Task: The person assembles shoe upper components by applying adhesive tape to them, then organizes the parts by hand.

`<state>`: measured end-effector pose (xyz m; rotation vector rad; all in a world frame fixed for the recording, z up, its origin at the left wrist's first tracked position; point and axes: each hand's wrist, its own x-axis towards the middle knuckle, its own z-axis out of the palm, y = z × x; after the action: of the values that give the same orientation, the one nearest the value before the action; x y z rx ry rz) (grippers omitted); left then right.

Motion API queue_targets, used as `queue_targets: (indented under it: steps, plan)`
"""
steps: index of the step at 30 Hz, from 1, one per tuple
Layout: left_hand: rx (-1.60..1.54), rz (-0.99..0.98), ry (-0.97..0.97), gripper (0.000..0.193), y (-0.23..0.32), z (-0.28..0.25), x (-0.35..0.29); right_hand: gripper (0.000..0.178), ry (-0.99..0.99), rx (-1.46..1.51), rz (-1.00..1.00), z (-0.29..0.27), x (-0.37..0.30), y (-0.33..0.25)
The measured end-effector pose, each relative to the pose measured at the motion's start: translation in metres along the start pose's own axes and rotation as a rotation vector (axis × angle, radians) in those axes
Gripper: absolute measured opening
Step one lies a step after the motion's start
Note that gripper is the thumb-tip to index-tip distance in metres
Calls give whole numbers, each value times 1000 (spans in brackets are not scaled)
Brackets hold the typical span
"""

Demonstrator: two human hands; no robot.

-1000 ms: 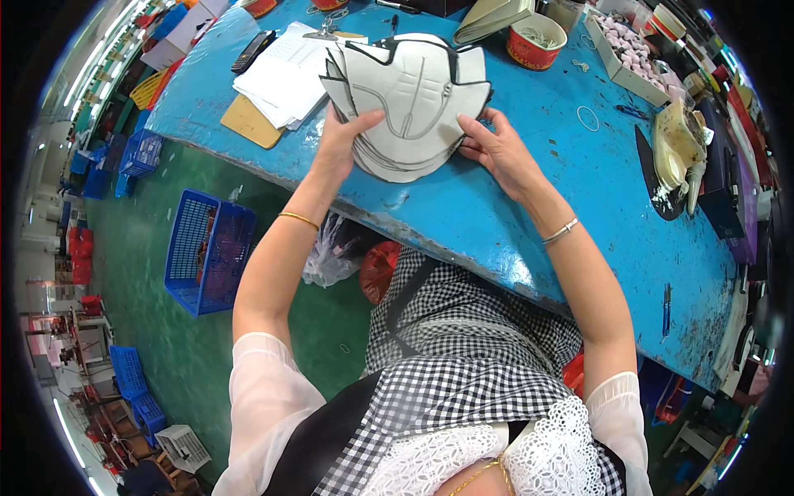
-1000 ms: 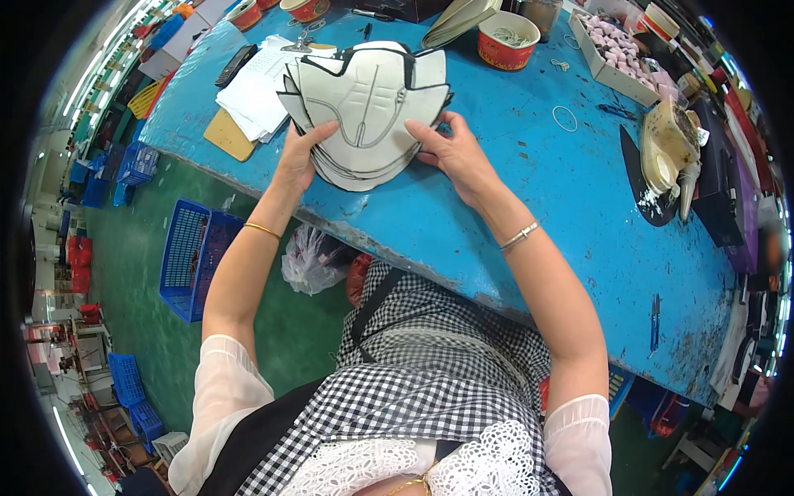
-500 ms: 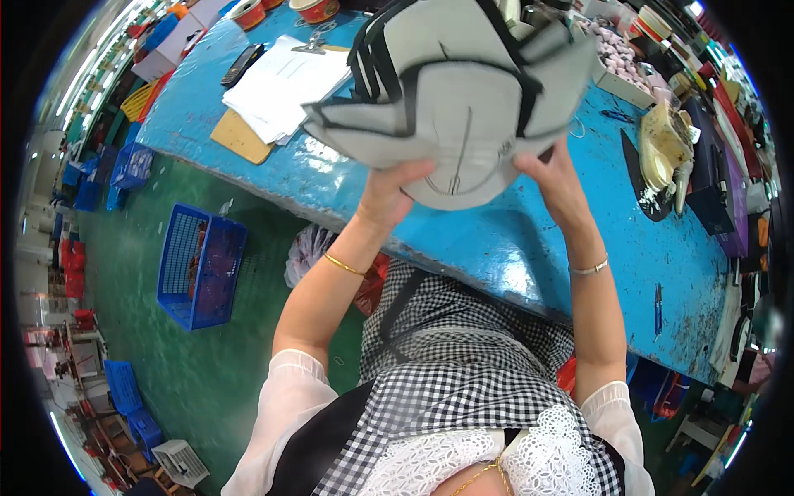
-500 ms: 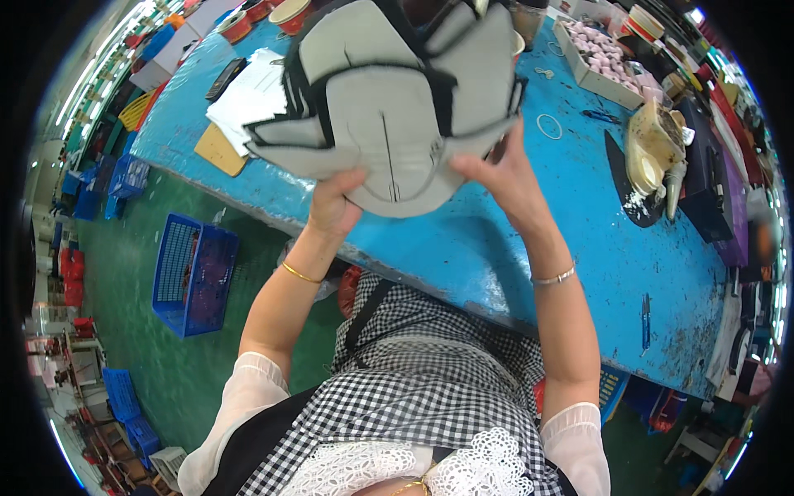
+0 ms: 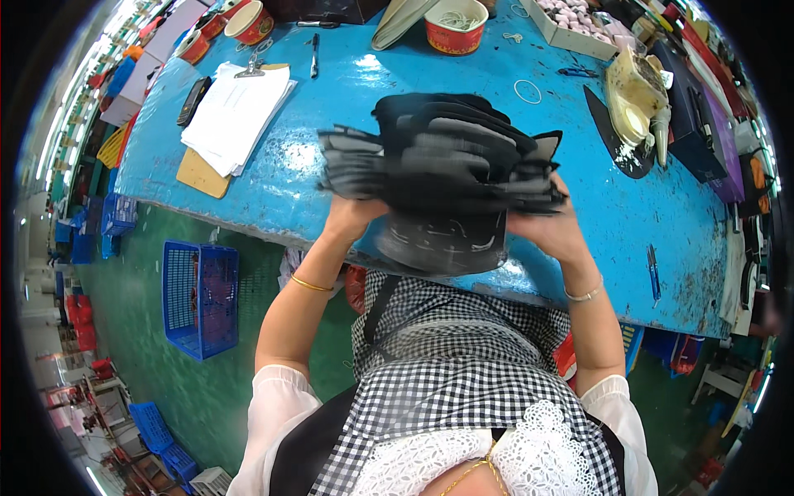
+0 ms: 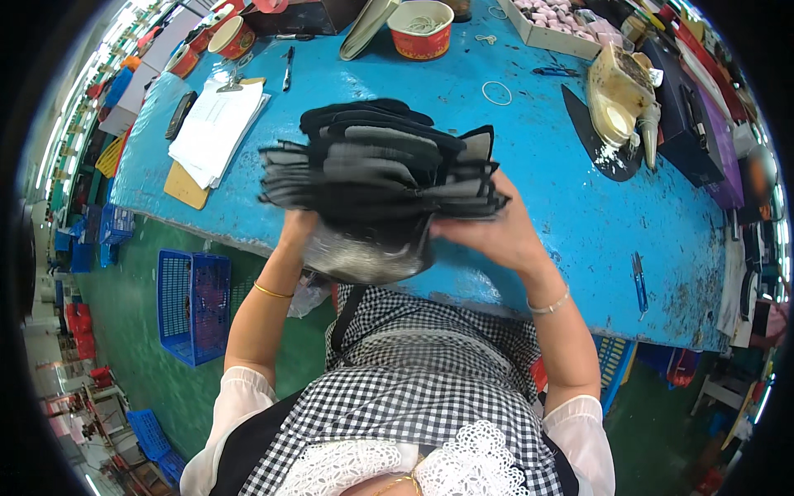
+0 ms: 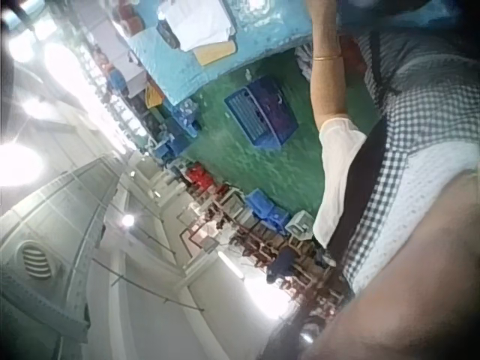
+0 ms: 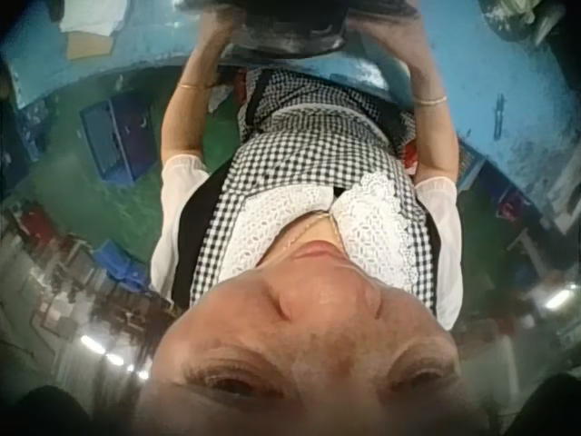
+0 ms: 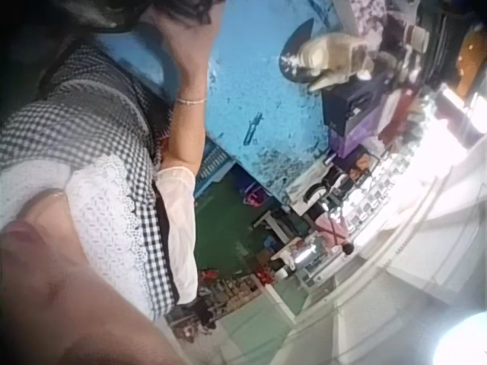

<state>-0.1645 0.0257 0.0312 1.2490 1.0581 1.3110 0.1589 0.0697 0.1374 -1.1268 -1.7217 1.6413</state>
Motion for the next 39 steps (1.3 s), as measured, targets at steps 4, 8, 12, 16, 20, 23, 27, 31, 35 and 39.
queue_targets:
  steps: [4,8,12,16,20,23,27,31,35,39]
  plan:
    - [-425,-248,-92,71,77,48,7,110,-165,476,-39,-19,-28,-14]
    - [-221,-503,-410,88,96,76,16,137,-391,650,48,-37,-26,16]
    - [41,-624,-513,95,91,99,24,119,-313,209,26,-29,-40,10]
    - [25,-631,-562,89,74,100,23,94,-98,86,188,-20,-62,6]
    - [-165,-727,-736,76,63,73,24,84,165,407,157,-28,-90,18]
    - [-220,-716,-693,75,63,76,18,77,373,660,150,-38,-106,30]
    - [-418,-362,-630,84,68,114,31,54,608,727,75,-41,-109,36]
    - [23,-154,-471,93,78,157,69,49,731,613,26,-15,-109,33]
    - [378,213,-389,99,29,178,86,49,743,639,55,-3,-135,48]
    - [445,47,-373,82,24,182,82,45,649,404,168,-14,-171,60]
